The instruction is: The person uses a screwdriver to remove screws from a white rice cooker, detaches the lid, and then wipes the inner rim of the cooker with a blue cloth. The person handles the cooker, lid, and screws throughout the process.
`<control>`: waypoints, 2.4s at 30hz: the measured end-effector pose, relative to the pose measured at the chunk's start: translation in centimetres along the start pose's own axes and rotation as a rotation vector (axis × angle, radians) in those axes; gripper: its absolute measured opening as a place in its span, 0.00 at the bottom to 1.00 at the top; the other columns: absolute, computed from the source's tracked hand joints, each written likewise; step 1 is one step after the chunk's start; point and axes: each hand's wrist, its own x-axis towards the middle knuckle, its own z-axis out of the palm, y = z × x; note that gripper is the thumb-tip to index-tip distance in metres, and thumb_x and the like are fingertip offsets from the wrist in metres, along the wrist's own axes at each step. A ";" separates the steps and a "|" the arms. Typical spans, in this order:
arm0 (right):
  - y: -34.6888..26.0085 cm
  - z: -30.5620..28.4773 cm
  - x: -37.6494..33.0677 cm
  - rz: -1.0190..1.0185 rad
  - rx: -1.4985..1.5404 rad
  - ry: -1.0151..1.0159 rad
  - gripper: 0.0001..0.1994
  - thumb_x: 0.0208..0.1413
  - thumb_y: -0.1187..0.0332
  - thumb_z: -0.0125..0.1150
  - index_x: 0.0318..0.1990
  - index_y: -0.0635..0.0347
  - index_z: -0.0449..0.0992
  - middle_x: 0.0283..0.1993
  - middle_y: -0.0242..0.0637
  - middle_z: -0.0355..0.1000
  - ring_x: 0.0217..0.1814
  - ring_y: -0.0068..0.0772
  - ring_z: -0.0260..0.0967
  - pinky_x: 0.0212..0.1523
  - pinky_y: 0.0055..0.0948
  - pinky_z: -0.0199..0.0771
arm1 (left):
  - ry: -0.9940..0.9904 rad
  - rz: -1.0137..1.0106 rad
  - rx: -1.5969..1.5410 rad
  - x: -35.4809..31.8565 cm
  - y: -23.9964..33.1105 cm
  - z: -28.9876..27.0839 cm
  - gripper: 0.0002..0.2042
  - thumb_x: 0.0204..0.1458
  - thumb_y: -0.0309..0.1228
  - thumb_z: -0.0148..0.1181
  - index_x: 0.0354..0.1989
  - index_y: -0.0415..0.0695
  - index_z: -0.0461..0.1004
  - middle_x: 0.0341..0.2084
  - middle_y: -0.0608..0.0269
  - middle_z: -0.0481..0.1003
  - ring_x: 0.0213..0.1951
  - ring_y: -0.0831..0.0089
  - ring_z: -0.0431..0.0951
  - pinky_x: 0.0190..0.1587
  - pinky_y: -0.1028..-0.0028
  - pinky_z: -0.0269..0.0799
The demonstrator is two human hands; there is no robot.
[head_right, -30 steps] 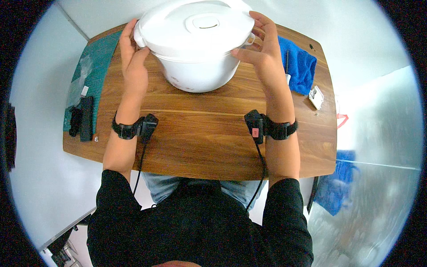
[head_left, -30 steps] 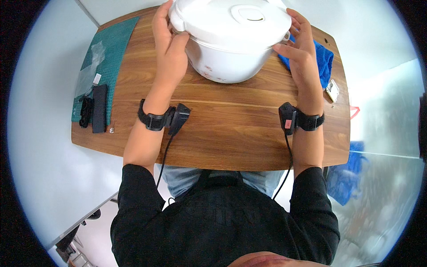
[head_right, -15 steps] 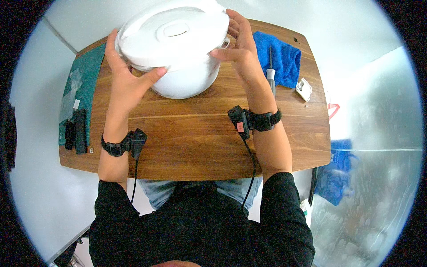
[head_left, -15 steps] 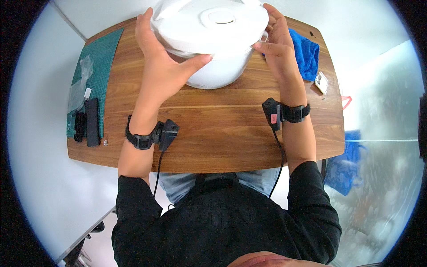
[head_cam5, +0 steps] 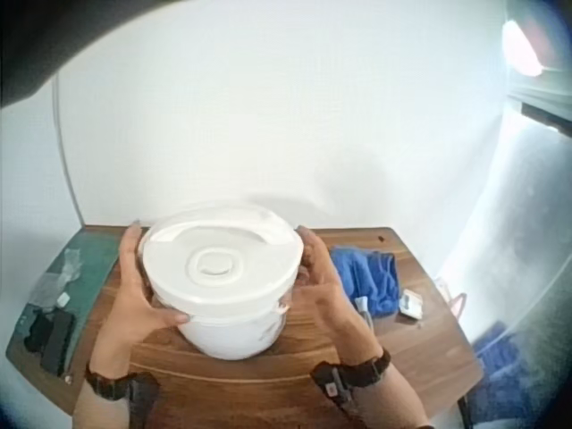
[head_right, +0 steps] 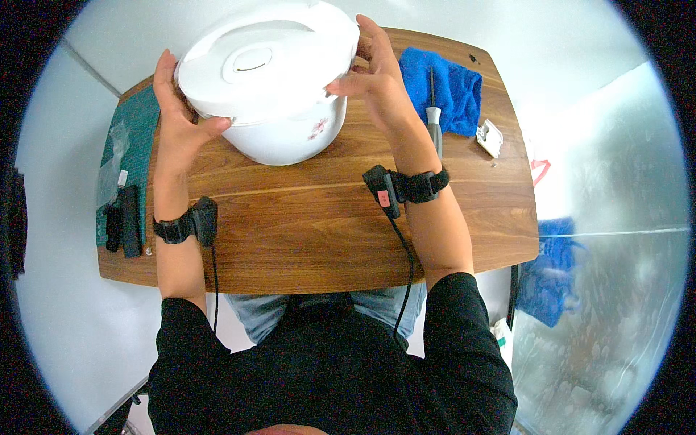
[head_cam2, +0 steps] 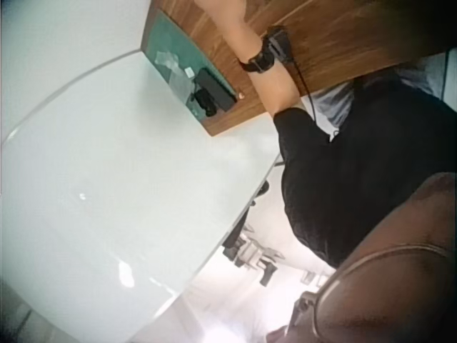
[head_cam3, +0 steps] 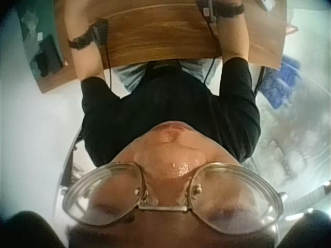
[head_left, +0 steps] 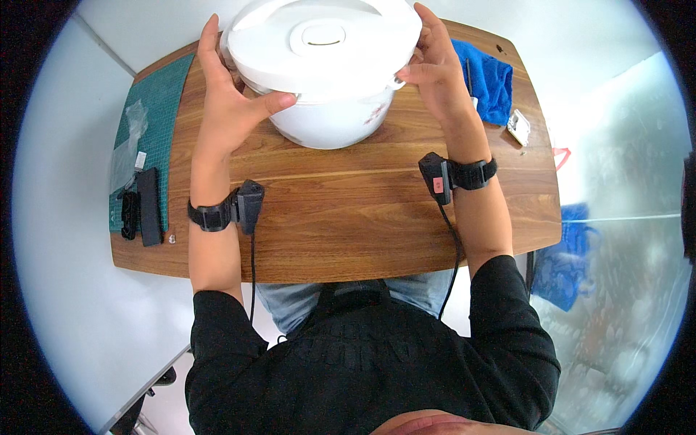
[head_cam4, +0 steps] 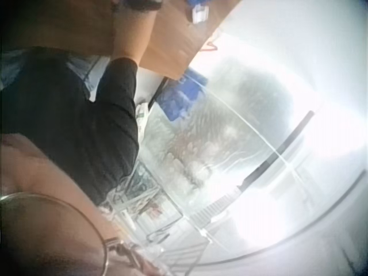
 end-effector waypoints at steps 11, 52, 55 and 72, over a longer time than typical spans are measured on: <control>-1.0 -0.1 -0.2 0.000 -0.257 0.073 0.51 0.27 0.72 0.85 0.67 0.56 0.66 0.50 0.49 0.74 0.56 0.46 0.72 0.56 0.45 0.77 | 0.017 -0.079 -0.198 -0.1 -1.0 -0.7 0.70 0.30 0.44 0.84 0.79 0.47 0.34 0.74 0.38 0.49 0.76 0.43 0.46 0.77 0.50 0.43; -0.6 -1.0 0.5 -0.043 0.001 -0.238 0.55 0.46 0.74 0.75 0.78 0.61 0.42 0.79 0.50 0.51 0.81 0.48 0.46 0.78 0.46 0.46 | -0.071 -0.038 0.172 -0.5 0.6 -1.6 0.67 0.32 0.51 0.85 0.78 0.47 0.42 0.71 0.43 0.57 0.73 0.48 0.56 0.74 0.53 0.53; -2.7 0.2 -0.1 0.014 0.029 -0.232 0.55 0.45 0.74 0.76 0.78 0.63 0.44 0.78 0.52 0.51 0.81 0.48 0.45 0.79 0.46 0.44 | -0.073 -0.013 0.213 -0.6 0.6 -1.7 0.66 0.31 0.51 0.85 0.78 0.48 0.43 0.71 0.46 0.57 0.73 0.51 0.57 0.74 0.54 0.53; -5.0 1.5 -1.4 -0.177 -0.178 -0.163 0.66 0.39 0.63 0.85 0.78 0.72 0.37 0.78 0.60 0.50 0.82 0.51 0.44 0.79 0.49 0.42 | -0.015 0.046 0.030 -0.2 0.6 -1.8 0.67 0.26 0.65 0.80 0.77 0.46 0.52 0.68 0.50 0.64 0.72 0.55 0.61 0.74 0.57 0.56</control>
